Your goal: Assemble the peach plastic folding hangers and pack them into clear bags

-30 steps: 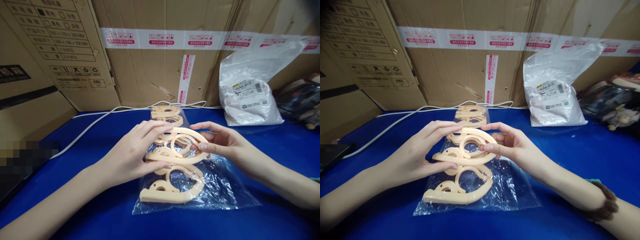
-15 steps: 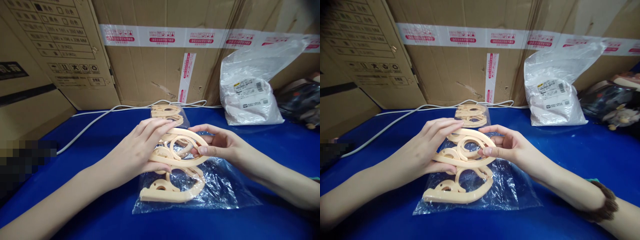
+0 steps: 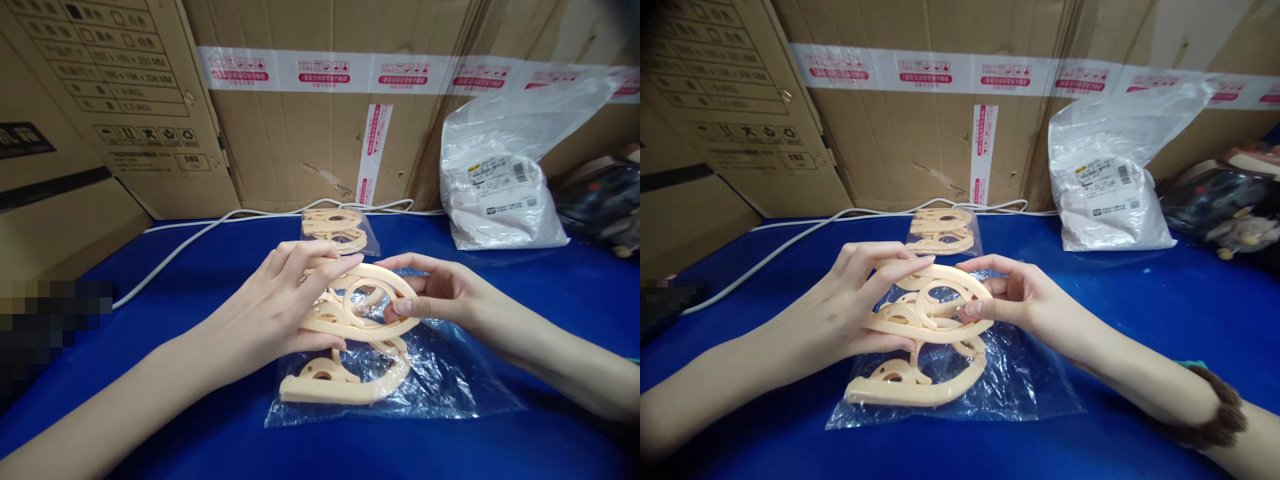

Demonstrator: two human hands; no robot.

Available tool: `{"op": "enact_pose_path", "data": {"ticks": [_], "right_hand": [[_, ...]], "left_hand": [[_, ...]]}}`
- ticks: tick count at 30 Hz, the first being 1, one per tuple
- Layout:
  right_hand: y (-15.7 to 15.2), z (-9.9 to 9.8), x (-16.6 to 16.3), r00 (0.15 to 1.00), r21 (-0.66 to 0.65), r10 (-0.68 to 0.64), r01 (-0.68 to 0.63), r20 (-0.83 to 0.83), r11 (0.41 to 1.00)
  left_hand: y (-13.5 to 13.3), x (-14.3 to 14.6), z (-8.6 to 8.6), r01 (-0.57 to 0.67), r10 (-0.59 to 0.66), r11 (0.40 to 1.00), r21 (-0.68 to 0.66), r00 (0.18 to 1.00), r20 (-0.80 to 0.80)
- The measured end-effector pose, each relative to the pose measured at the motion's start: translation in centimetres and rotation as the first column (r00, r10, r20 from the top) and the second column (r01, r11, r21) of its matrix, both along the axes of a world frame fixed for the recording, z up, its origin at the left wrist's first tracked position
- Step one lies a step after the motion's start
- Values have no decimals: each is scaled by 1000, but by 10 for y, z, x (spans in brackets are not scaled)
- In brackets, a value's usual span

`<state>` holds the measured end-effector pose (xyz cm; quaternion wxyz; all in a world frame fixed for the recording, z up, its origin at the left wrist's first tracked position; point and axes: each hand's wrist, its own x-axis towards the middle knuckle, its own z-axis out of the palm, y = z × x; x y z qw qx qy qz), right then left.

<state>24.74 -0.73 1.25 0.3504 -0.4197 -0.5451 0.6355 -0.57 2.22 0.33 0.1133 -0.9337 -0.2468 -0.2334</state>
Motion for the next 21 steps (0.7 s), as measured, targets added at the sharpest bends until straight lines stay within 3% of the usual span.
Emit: {"op": "enact_pose_path", "data": {"ticks": [10, 13, 15, 17, 19, 21], "right_hand": [[0, -1, 3, 998, 64, 23, -27, 59, 998], [0, -4, 4, 990, 216, 9, -39, 137, 976], [-2, -6, 4, 962, 459, -76, -54, 261, 887], [-6, -6, 2, 904, 704, -199, -140, 378, 697], [-10, -6, 0, 837, 815, -290, -273, 463, 512], [-13, -5, -1, 784, 830, -337, -376, 522, 412]], "left_hand": [[-4, 2, 3, -2, 3, 997, -72, 1000, 18], [-3, 1, 3, 2, 0, 998, -58, 1000, 28], [-3, 2, 3, 3, -1, 999, -37, 999, 40], [-4, 4, 3, 0, 1, 1000, -24, 998, 59], [-7, 6, 2, 2, -1, 1000, -16, 997, 74], [-10, 9, 2, 11, -9, 1000, -17, 997, 81]]}}
